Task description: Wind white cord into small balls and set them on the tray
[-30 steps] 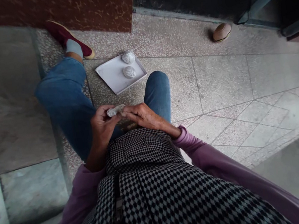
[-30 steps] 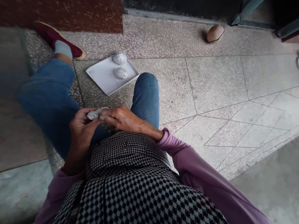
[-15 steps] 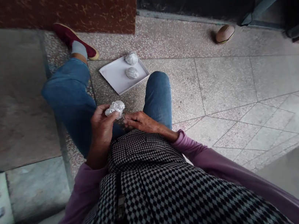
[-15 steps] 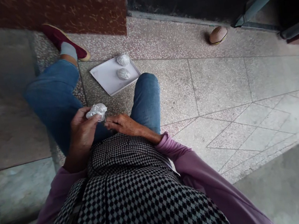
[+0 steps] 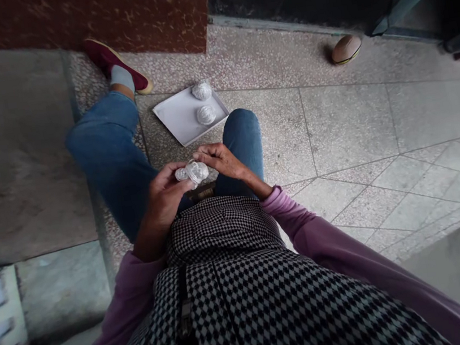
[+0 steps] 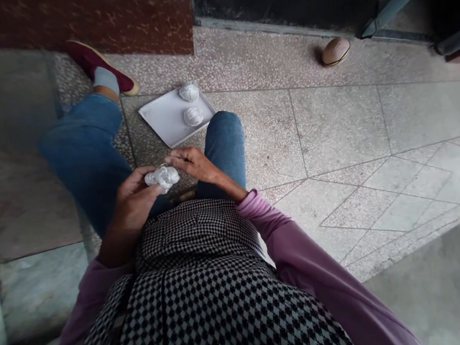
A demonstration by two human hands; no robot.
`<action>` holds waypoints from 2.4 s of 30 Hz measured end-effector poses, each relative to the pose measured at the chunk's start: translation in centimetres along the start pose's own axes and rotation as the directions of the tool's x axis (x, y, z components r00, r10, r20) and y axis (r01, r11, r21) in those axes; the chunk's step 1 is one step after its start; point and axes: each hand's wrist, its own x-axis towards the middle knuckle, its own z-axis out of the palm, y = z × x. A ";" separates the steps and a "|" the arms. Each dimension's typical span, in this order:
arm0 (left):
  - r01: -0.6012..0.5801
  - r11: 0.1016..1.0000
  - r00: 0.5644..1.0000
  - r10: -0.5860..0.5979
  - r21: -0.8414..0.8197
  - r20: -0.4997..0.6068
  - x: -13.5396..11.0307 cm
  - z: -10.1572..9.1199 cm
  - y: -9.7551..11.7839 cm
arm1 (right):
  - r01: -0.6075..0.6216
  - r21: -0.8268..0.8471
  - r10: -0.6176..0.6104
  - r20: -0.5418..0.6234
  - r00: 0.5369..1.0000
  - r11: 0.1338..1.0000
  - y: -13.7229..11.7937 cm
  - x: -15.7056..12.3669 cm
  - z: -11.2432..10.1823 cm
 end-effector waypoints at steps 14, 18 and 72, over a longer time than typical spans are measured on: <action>-0.189 0.937 0.959 0.241 0.294 -0.152 1.3 -1.3 -1.3 | 0.001 -0.346 0.047 0.130 0.990 0.938 -0.1 -4.1 1.9; -0.151 0.970 0.968 0.185 0.191 -0.172 1.6 -1.7 -1.8 | 0.058 -0.347 -0.019 0.114 0.993 0.936 -0.9 -4.4 1.2; -0.241 0.914 0.949 0.292 0.327 -0.117 1.1 -1.3 -2.1 | 0.214 -0.185 -0.215 0.016 0.976 0.959 -2.2 -1.5 0.0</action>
